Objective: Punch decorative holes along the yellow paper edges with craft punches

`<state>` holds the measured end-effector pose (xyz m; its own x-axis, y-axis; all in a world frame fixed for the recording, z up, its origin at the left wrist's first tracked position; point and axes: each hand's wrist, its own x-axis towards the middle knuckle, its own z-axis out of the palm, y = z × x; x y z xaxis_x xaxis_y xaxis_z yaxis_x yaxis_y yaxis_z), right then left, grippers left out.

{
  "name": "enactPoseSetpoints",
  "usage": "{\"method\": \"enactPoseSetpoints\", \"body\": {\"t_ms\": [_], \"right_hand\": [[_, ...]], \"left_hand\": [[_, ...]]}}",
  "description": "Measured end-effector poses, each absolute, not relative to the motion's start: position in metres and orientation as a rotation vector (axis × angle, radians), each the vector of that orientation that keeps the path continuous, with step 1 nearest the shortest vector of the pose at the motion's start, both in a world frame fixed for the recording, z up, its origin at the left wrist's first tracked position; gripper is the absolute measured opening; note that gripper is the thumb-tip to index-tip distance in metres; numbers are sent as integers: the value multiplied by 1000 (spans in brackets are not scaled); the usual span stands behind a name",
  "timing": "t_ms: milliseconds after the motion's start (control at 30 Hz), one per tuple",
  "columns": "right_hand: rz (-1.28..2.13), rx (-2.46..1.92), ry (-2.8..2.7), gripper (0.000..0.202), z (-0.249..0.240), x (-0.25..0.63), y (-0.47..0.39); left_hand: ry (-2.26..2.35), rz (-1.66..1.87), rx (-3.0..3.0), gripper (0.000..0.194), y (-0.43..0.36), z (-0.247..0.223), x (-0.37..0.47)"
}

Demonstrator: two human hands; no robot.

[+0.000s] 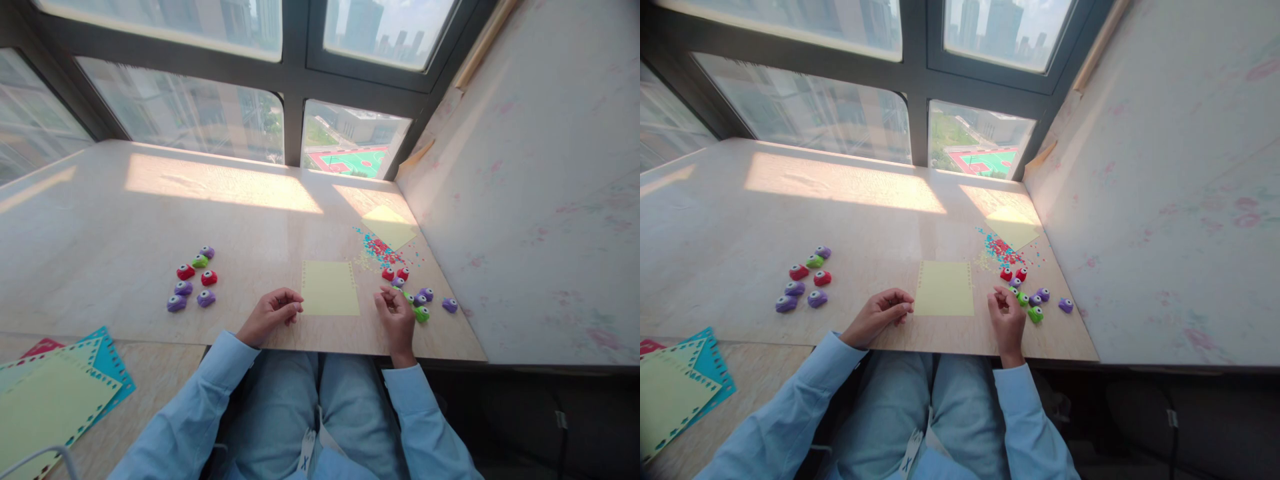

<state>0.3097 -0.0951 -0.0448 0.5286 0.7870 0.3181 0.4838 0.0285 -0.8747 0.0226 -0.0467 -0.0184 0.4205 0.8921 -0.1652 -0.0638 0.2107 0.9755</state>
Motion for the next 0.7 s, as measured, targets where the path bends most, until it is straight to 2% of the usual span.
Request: {"method": "enactPoseSetpoints", "body": {"t_ms": [200, 433, 700], "right_hand": [[237, -1619, -1195, 25, -41, 308, -96], [335, -1543, -1095, 55, -48, 311, -93], [324, -1617, -1074, 38, -50, 311, -95]], "left_hand": [[902, 811, 1156, 28, -47, -18, 23], [890, 816, 1152, 27, -47, -20, 22], [897, 813, 1152, 27, -47, -20, 23]]}}
